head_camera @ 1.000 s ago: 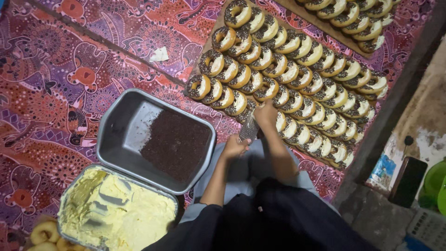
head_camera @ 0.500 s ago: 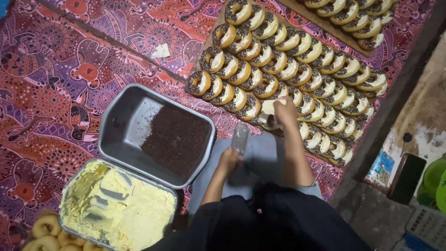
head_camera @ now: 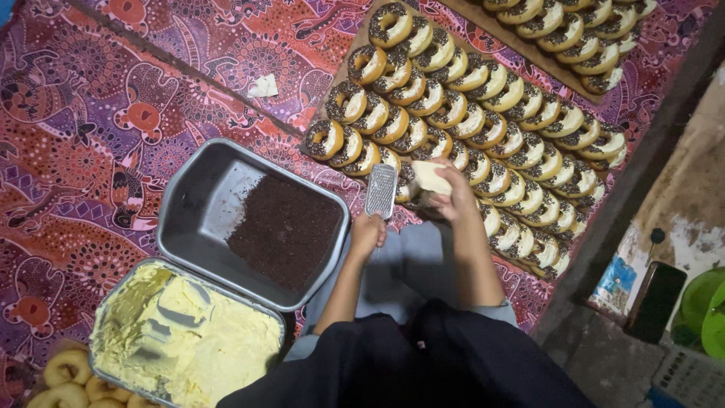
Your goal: The person sits on the floor and grates a block of cheese over rows of crescent-shaped pastries using a handheld grater. The person repeatedly grates cheese onto each pastry in sequence, moving across multiple trays.
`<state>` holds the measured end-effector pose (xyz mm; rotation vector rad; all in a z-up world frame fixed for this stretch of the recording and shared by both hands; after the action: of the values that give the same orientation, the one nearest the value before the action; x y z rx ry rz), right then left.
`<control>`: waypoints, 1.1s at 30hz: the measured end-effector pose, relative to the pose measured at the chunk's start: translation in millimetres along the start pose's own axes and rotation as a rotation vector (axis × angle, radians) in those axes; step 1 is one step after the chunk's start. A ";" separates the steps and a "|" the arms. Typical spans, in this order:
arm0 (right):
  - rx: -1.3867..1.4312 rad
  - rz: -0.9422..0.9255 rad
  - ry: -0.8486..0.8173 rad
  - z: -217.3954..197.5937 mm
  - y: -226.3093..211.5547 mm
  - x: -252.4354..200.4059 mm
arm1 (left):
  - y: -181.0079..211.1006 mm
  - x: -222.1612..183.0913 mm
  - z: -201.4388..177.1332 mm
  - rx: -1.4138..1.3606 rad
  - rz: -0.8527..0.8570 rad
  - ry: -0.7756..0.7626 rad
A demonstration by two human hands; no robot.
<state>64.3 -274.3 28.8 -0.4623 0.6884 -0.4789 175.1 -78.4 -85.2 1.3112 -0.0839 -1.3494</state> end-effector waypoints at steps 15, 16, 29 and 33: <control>0.142 -0.177 -0.064 -51.9 -7.7 -159.1 | 103.5 -143.4 160.9 0.203 0.287 -0.117; 0.110 -0.215 -0.054 -58.2 -12.8 -179.1 | 97.8 -151.0 176.1 0.215 0.266 -0.156; 0.174 -0.544 0.090 -169.4 -19.9 -397.8 | -45.2 -234.0 313.8 0.058 -0.041 -0.654; 0.340 -0.559 0.113 -210.1 -17.5 -426.2 | -71.7 -234.0 331.7 0.238 -0.058 -0.637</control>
<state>-372.9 -102.0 102.1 -0.3018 0.5650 -1.1371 -177.5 -93.5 127.6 1.0310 -0.6623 -1.8065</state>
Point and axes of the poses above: each hand's wrist, its own x-axis towards the middle knuckle, its own z-axis out of the palm, y = z × x, the point moved 4 cm from there along x, towards the middle knuckle, and after that the axes turned 4 degrees about x, right-handed, at the moved point
